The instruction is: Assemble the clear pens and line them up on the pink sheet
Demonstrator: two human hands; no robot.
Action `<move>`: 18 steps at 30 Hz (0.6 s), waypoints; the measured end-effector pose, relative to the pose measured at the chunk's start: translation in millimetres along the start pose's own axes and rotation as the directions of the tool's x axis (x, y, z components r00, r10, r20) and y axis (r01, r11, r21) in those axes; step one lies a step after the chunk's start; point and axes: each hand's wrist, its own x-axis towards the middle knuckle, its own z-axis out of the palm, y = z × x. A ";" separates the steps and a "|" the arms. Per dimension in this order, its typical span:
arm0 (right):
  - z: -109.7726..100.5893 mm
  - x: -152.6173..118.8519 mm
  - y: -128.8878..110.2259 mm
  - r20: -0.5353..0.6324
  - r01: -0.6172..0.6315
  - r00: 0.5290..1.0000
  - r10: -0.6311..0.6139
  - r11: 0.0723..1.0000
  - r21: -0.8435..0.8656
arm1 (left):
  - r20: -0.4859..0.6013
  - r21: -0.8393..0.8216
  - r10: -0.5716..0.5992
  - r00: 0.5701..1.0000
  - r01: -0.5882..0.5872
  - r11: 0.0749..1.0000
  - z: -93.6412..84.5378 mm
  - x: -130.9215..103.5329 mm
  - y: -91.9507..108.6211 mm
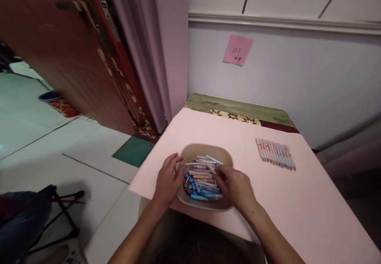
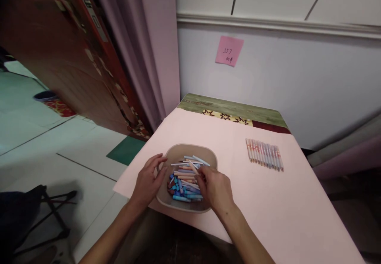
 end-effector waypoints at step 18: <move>-30.5 -13.2 4.7 -0.247 -0.084 0.962 0.117 0.986 0.141 | 0.545 0.279 0.147 0.826 -0.344 0.897 19.8 31.1 47.8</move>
